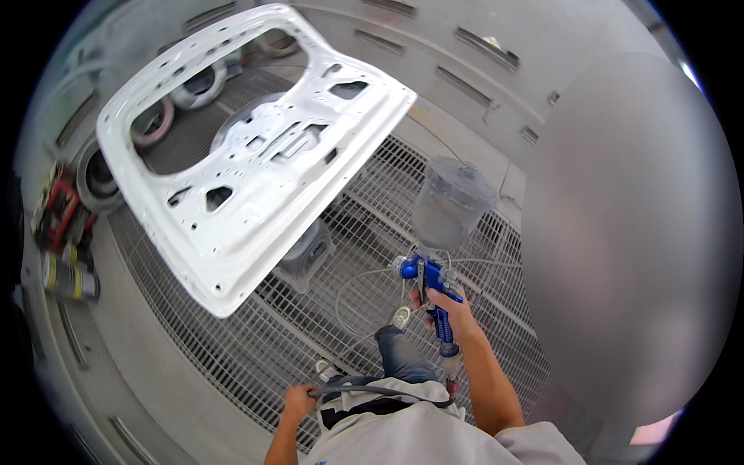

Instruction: The person wipes a white car hood with a cloth, then uses a spray gun to apply white paint across the surface. The person moves around the part to cover different areas with multiple passes.

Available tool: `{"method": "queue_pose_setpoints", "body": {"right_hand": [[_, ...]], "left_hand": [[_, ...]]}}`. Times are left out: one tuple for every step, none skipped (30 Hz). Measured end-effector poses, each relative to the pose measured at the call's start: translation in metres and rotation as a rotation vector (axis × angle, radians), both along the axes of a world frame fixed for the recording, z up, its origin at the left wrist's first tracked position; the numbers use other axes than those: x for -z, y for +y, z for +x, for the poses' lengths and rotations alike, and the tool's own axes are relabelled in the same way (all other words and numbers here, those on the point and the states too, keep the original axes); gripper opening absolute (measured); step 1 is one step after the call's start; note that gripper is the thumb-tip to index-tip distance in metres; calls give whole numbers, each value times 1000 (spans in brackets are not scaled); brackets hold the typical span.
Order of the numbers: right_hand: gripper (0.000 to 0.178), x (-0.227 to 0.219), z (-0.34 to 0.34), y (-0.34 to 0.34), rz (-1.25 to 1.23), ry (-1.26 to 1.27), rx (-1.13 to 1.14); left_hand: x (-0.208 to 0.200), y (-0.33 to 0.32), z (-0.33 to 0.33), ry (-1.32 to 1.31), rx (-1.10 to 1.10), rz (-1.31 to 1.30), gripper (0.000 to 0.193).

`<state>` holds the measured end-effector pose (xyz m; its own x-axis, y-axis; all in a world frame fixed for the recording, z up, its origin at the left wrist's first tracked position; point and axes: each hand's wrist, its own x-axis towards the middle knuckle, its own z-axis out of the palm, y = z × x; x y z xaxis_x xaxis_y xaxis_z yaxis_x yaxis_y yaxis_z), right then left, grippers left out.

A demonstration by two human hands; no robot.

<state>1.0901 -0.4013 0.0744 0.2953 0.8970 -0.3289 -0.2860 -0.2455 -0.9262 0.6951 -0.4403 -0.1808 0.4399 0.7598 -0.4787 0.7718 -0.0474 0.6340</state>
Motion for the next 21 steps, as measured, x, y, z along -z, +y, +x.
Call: {"method": "queue_pose_setpoints", "body": {"right_hand": [[49, 2, 13, 1, 9, 18, 22], [49, 4, 25, 2, 27, 49, 59], [48, 5, 39, 4, 44, 78, 94], [48, 4, 56, 6, 62, 106, 128], [45, 2, 74, 10, 40, 99, 143], [43, -1, 93, 14, 19, 93, 159], [41, -4, 113, 18, -3, 87, 174], [38, -3, 131, 22, -5, 76, 178], [35, -1, 150, 25, -7, 66, 182], [31, -1, 169, 28, -9, 56, 186], [27, -6, 186, 31, -1, 61, 205], [26, -6, 204, 33, -11, 64, 224], [26, -5, 224, 35, -21, 69, 242], [26, -5, 239, 34, -41, 72, 259], [25, -6, 254, 35, -31, 65, 284], [25, -3, 266, 35, -39, 82, 327], [24, -4, 280, 38, -33, 90, 358], [24, -6, 292, 43, -27, 98, 388], [24, -11, 303, 50, -24, 127, 430], [25, -14, 314, 59, 13, 121, 454], [25, -10, 325, 69, 48, 115, 481]], "left_hand": [[-3, 10, 10, 26, 23, -14, 20], [-8, 16, 21, 57, 38, -28, 18], [-13, 22, 34, 60, 52, -19, 20], [-16, 31, 50, 54, 57, -22, 20], [-19, 39, 65, 53, 55, -27, 19], [-23, 46, 82, 52, 52, -32, 19], [-25, 51, 100, 84, 68, -11, 19], [-25, 56, 116, 85, 81, -1, 21], [-23, 63, 133, 87, 94, 9, 24], [-19, 70, 149, 89, 108, 19, 28], [-17, 77, 168, 91, 117, 58, 37], [-17, 83, 185, 93, 118, 66, 38], [-15, 92, 204, 96, 120, 74, 39], [-20, 99, 221, 98, 121, 73, 39], [-24, 105, 239, 100, 92, 53, 41], [-30, 111, 254, 100, 45, 7, 40], [-41, 119, 272, 91, -15, -27, 40], [-48, 126, 286, 81, -76, -59, 40], [-43, 129, 292, 47, -104, -35, 40], [-35, 132, 294, 13, -130, -6, 40], [-25, 136, 295, -20, -153, 21, 40]]}}
